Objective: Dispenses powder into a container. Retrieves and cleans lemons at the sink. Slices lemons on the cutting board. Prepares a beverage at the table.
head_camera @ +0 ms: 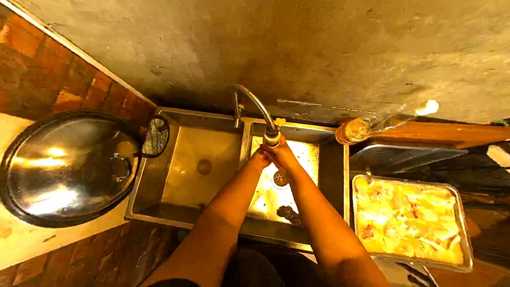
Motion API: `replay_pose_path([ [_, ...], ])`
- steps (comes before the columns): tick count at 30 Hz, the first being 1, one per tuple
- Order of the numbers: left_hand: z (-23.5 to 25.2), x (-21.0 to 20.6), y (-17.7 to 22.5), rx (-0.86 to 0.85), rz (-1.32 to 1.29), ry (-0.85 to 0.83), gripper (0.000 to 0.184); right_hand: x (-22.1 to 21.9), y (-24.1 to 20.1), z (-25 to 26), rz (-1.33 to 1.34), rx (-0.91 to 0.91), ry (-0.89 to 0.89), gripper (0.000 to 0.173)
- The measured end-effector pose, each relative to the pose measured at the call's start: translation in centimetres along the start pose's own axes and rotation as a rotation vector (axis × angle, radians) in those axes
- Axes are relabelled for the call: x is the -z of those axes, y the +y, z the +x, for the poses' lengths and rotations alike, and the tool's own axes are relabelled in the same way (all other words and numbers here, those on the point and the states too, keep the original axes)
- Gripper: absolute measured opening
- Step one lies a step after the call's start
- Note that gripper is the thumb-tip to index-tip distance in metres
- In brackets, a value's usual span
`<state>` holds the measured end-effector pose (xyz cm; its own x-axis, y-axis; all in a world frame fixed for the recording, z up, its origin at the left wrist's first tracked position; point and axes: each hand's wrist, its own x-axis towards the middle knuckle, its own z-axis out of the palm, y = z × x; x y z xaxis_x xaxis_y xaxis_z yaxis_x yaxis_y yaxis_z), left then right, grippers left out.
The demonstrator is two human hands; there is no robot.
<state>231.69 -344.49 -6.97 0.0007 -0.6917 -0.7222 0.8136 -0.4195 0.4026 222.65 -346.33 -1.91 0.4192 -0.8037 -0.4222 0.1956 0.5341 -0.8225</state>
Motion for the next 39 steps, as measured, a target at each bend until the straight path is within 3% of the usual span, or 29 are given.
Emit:
replay_pose_path([
  [2, 0.2, 0.1, 0.2, 0.043, 0.040, -0.012, 0.037, 0.4, 0.0, 0.2, -0.112, 0.003, 0.023, 0.063],
  [5, -0.4, 0.1, 0.6, 0.087, 0.194, 0.011, 0.038, 0.3, 0.2, 0.0, -0.281, -0.023, 0.065, 0.039],
  [7, -0.3, 0.7, 0.6, 0.057, 0.238, 0.023, 0.043, -0.2, 0.2, -0.3, -0.266, -0.022, 0.075, 0.036],
  [11, -0.3, 2.1, 2.3, -0.070, 0.401, -0.075, 0.033, -0.5, 0.4, -0.5, -0.194, 0.067, 0.071, 0.044],
  [13, -0.1, 2.5, 3.9, -0.141, 0.472, -0.036, 0.035, -0.4, 0.0, -0.6, -0.232, 0.069, 0.050, 0.047],
  [16, 0.4, 3.1, 7.1, -0.157, 0.279, 0.086, 0.049, -0.3, 0.0, -1.0, -0.154, 0.070, 0.043, 0.037],
  [18, 1.5, 3.8, 9.1, -0.132, 0.138, 0.104, 0.063, -0.3, 0.0, -1.2, -0.084, 0.067, 0.038, 0.039],
  [22, 3.0, 4.5, 11.3, -0.080, 0.035, 0.098, 0.061, 0.1, 0.0, -1.3, -0.031, 0.051, -0.039, 0.045],
  [27, 2.7, 4.7, 11.6, -0.059, 0.052, 0.128, 0.050, 0.6, -0.5, -2.5, -0.539, 0.061, 0.027, 0.065],
  [31, 2.7, 3.2, 10.8, -0.100, 0.047, 0.165, 0.045, 2.9, -0.6, -4.5, -0.740, 0.135, -0.014, 0.055],
  [33, 2.6, 2.9, 10.6, -0.130, 0.104, 0.264, 0.048, 4.0, 0.2, -6.0, -0.809, 0.115, -0.032, 0.055],
  [39, 3.3, 2.5, 9.3, -0.249, 0.545, 0.405, 0.058, 7.5, 3.0, -12.0, -1.080, -0.028, -0.070, 0.053],
])
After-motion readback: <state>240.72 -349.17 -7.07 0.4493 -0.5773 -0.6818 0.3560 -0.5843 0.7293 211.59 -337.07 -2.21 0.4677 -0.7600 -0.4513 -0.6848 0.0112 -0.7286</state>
